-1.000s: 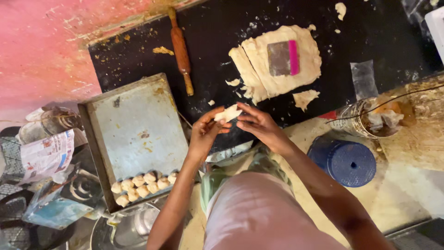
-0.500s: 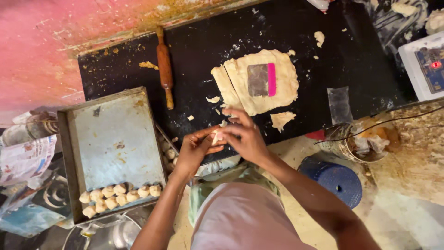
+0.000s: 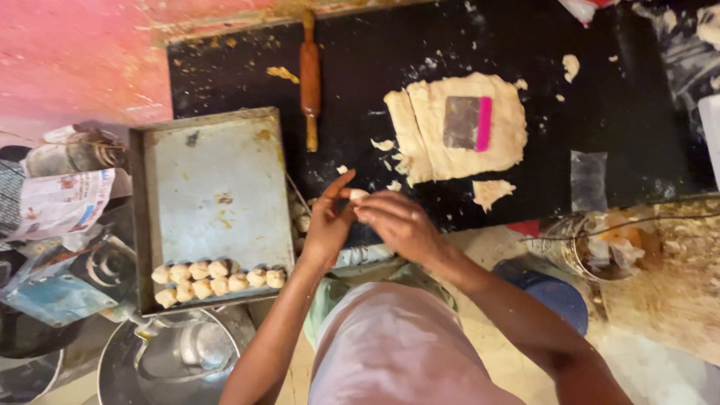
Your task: The person shapes dough by hand, pulling small pieces from a larger mass, rolling them into balls, and placing them onto a metal tray.
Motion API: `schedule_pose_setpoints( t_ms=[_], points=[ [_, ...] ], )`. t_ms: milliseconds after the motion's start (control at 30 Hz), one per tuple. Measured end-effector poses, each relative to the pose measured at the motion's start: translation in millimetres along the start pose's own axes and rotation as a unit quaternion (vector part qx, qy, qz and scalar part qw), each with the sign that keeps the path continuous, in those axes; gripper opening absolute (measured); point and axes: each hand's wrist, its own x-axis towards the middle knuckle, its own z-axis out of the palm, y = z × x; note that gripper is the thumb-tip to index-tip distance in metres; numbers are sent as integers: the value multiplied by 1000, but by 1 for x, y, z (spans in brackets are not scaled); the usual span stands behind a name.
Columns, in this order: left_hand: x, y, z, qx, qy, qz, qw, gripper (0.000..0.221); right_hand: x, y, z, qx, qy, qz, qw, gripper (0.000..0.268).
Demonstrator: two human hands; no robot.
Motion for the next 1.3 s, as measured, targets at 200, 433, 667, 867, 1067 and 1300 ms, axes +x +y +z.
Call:
schedule_pose_setpoints(
  t_ms=[200, 433, 667, 867, 1067, 1300],
  points=[
    [-9, 22, -22, -201, -26, -90, 975, 42, 7, -22, 34, -18, 83, 58, 995, 18],
    [-27, 24, -50, -38, -85, -36, 995, 50, 26, -20, 43, 33, -29, 36, 998, 29],
    [-64, 38, -90, 115, -129, 90, 981, 49, 57, -47, 85, 437, -96, 396, 802, 46],
    [-124, 54, -131, 3, 74, -20, 997, 71, 37, -96, 143, 63, -91, -18, 994, 33],
    [-153, 61, -226, 507, 239, 181, 808, 53, 70, -99, 226, 121, -149, 62, 979, 25],
    [-142, 27, -261, 639, 186, 134, 734, 33, 77, -82, 219, 185, -97, 294, 933, 40]
  ],
)
